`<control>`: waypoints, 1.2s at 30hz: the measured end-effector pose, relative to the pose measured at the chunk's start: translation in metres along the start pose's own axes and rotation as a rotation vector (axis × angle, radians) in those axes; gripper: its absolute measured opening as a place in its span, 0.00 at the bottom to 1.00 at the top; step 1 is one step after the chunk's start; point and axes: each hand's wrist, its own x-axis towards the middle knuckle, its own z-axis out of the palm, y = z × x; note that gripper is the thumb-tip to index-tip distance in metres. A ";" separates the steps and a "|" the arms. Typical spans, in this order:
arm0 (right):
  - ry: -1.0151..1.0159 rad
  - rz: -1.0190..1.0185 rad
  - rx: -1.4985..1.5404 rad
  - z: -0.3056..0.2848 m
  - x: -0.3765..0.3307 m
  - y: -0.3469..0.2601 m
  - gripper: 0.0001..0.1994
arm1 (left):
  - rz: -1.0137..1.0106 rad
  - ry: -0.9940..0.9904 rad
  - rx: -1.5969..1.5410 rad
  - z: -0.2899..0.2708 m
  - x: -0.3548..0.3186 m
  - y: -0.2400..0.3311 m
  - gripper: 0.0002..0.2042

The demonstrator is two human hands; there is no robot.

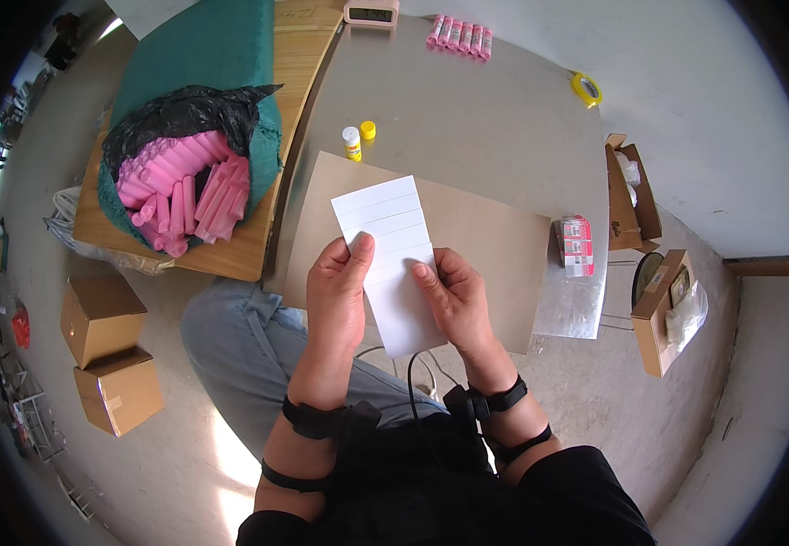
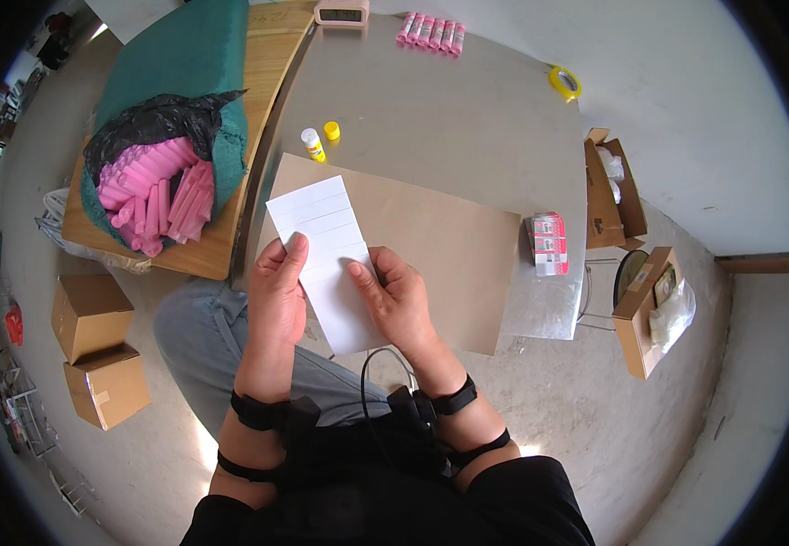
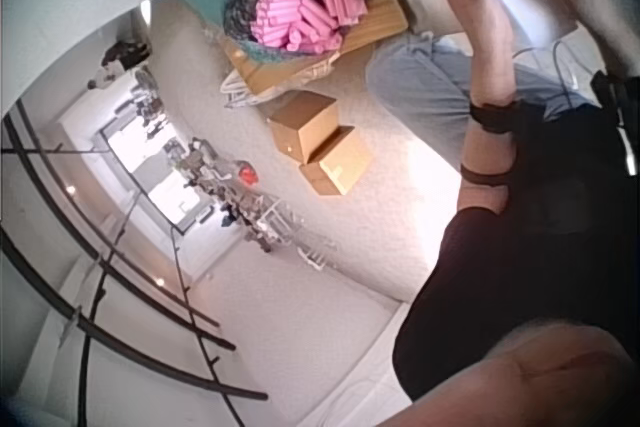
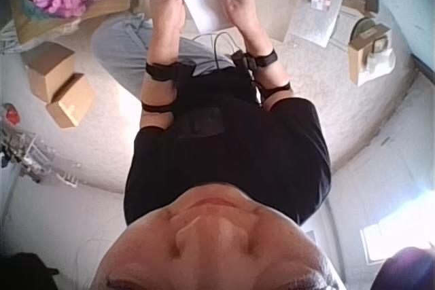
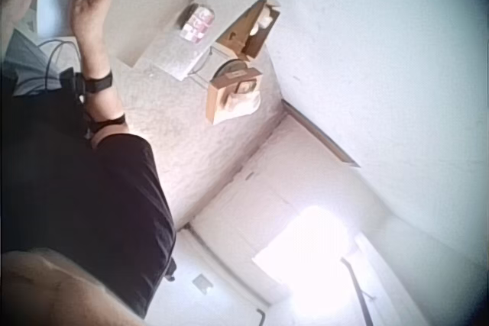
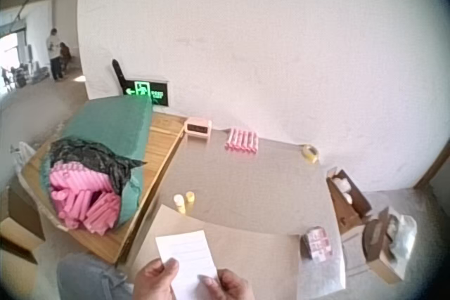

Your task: The person is applying glue to a small piece of white paper.

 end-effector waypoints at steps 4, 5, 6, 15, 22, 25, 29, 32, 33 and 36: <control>0.038 -0.045 -0.073 0.002 0.000 -0.002 0.14 | 0.056 0.001 0.059 0.002 -0.001 -0.002 0.12; 0.058 -0.068 -0.076 0.002 0.000 -0.003 0.14 | 0.056 0.001 0.059 0.002 -0.001 -0.002 0.12; 0.059 -0.067 -0.076 0.002 0.000 -0.003 0.14 | 0.060 0.000 0.072 0.002 -0.001 -0.002 0.12; 0.052 -0.054 -0.080 -0.001 0.000 0.001 0.15 | 0.071 0.002 0.110 0.002 -0.001 -0.007 0.12; 0.054 -0.059 -0.089 0.000 0.000 0.002 0.15 | 0.102 0.006 0.133 0.002 -0.001 -0.008 0.12; 0.060 -0.047 -0.039 0.004 -0.002 0.001 0.14 | 0.089 0.020 0.118 0.002 -0.002 -0.007 0.12; 0.067 -0.040 -0.022 0.006 -0.004 0.005 0.13 | 0.087 0.027 0.072 0.004 -0.003 -0.007 0.12; 0.075 -0.059 -0.042 0.008 -0.004 0.006 0.13 | 0.077 0.043 0.044 0.005 -0.004 -0.007 0.12; 0.074 -0.059 -0.043 0.008 -0.004 0.006 0.13 | 0.073 0.033 0.047 0.003 -0.004 -0.007 0.12; 0.064 -0.057 -0.068 0.007 -0.003 0.008 0.13 | 0.061 0.007 0.034 0.003 -0.004 -0.009 0.13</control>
